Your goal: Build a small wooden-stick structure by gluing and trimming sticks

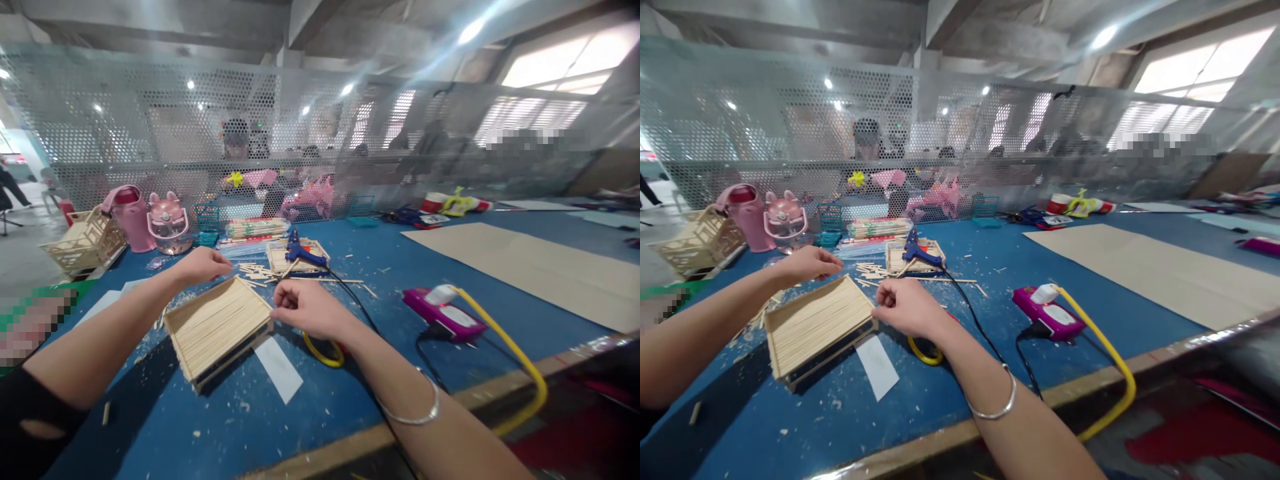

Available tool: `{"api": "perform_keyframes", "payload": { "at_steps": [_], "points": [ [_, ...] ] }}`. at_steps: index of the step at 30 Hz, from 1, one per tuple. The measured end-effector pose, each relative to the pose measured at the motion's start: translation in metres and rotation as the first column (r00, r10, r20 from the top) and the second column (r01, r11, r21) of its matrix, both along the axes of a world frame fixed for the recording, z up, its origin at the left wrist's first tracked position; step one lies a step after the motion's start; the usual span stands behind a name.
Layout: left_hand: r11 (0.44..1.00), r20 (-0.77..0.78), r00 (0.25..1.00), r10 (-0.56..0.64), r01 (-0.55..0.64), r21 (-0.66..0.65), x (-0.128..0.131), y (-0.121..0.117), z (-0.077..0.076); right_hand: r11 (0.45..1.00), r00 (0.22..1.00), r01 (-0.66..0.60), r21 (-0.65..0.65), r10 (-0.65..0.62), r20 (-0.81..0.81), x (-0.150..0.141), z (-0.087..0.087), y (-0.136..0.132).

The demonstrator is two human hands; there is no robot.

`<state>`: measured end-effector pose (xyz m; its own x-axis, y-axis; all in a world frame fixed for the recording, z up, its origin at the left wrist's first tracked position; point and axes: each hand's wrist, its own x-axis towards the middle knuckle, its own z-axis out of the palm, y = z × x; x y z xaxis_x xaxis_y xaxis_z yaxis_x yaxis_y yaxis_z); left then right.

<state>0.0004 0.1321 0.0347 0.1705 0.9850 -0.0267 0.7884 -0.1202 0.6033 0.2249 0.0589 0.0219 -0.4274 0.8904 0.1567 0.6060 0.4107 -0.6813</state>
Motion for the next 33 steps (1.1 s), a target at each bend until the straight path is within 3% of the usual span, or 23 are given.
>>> {"api": "perform_keyframes", "payload": {
  "at_steps": [17, 33],
  "points": [
    [0.991, -0.023, 0.999, 0.042, -0.039, 0.130, 0.015, -0.025, -0.004, 0.998, 0.997, 0.009, 0.061, -0.013, 0.071, -0.001, 0.002, 0.001],
    [0.988, -0.068, 0.998, 0.016, -0.005, 0.156, 0.017, -0.028, -0.004, 0.999, 0.998, 0.027, 0.042, -0.030, 0.062, -0.001, 0.000, 0.002]
  ]
}}
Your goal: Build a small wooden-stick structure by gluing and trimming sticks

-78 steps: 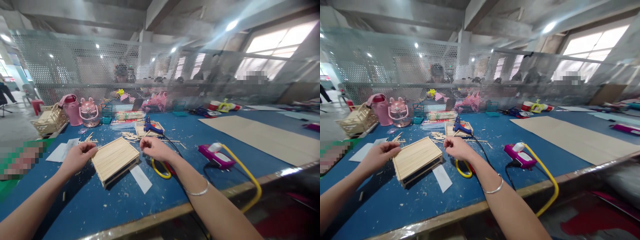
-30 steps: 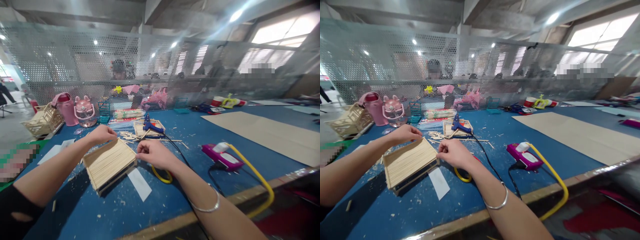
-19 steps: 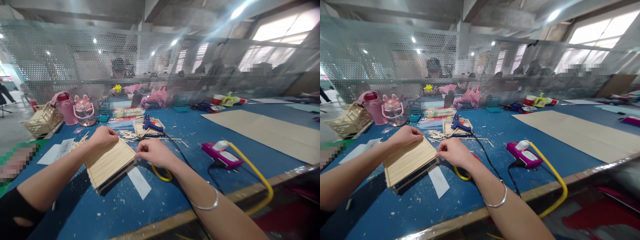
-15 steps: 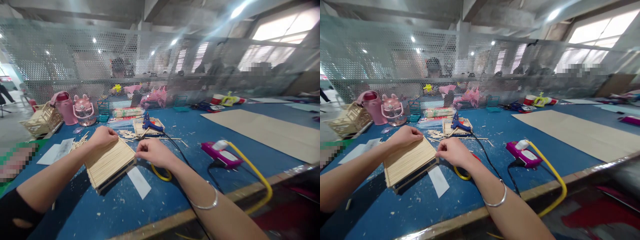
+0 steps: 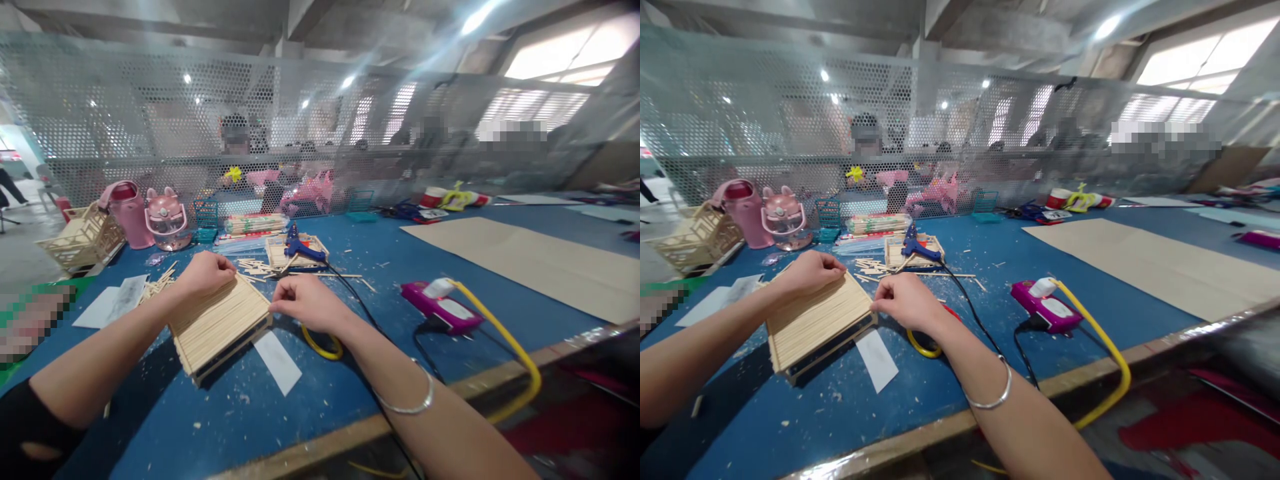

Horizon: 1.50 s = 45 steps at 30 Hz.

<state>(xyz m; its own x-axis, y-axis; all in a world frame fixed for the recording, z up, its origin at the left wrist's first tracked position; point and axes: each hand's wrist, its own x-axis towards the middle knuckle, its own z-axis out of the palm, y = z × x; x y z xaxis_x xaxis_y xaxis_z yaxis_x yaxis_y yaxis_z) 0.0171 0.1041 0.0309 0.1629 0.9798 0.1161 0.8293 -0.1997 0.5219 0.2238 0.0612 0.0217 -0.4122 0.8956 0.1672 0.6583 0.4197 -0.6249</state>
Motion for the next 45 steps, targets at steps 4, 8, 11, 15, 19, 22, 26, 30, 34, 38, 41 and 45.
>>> {"api": "perform_keyframes", "payload": {
  "at_steps": [4, 8, 11, 15, 19, 22, 26, 30, 34, 38, 41, 45],
  "points": [
    [1.000, 0.062, 0.998, 0.005, -0.006, 0.006, -0.012, 0.004, 0.006, 0.997, 1.000, -0.008, -0.077, 0.006, -0.019, 0.010, 0.000, 0.005],
    [0.980, 0.048, 0.990, 0.133, -0.139, 0.142, -0.042, -0.012, 0.017, 0.990, 0.999, -0.010, -0.138, 0.016, 0.044, 0.021, -0.002, 0.012],
    [0.934, -0.086, 0.941, 0.327, -0.307, 0.184, -0.067, -0.040, 0.017, 0.986, 0.991, -0.047, -0.162, 0.067, 0.116, 0.019, -0.004, 0.013],
    [0.937, 0.056, 0.949, 0.311, -0.297, -0.183, -0.083, -0.070, 0.000, 0.981, 0.977, -0.120, -0.156, 0.144, 0.159, 0.006, -0.005, 0.009],
    [0.956, 0.433, 0.857, 0.278, -0.202, -0.215, -0.081, -0.071, -0.022, 0.973, 0.977, -0.127, -0.194, 0.157, 0.144, -0.001, -0.004, 0.005],
    [0.960, 0.585, 0.762, 0.277, -0.196, -0.199, -0.079, -0.065, -0.032, 0.956, 0.980, -0.134, -0.262, 0.167, 0.105, 0.001, -0.002, 0.005],
    [0.962, 0.626, 0.733, 0.267, -0.169, -0.213, -0.080, -0.067, -0.037, 0.948, 0.981, -0.188, -0.256, 0.170, -0.090, 0.007, -0.001, 0.007],
    [0.975, 0.650, 0.732, 0.205, -0.097, -0.199, -0.077, -0.074, -0.037, 0.960, 0.960, -0.221, -0.173, 0.182, -0.215, 0.002, -0.003, 0.007],
    [0.977, 0.690, 0.697, 0.193, -0.073, -0.199, -0.075, -0.075, -0.039, 0.958, 0.963, -0.225, -0.177, 0.191, -0.189, -0.001, -0.004, 0.007],
    [0.957, 0.731, 0.635, 0.248, -0.044, -0.287, -0.074, -0.075, -0.042, 0.986, 0.945, -0.115, -0.120, 0.071, -0.319, 0.011, 0.002, 0.014],
    [0.951, 0.786, 0.558, 0.266, -0.017, -0.310, -0.074, -0.074, -0.043, 0.994, 0.940, 0.106, 0.013, -0.096, -0.328, 0.023, 0.006, 0.022],
    [0.952, 0.814, 0.497, 0.301, -0.103, -0.289, -0.076, -0.070, -0.045, 0.967, 0.970, 0.218, 0.129, -0.200, -0.138, 0.031, 0.006, 0.025]
  ]
}}
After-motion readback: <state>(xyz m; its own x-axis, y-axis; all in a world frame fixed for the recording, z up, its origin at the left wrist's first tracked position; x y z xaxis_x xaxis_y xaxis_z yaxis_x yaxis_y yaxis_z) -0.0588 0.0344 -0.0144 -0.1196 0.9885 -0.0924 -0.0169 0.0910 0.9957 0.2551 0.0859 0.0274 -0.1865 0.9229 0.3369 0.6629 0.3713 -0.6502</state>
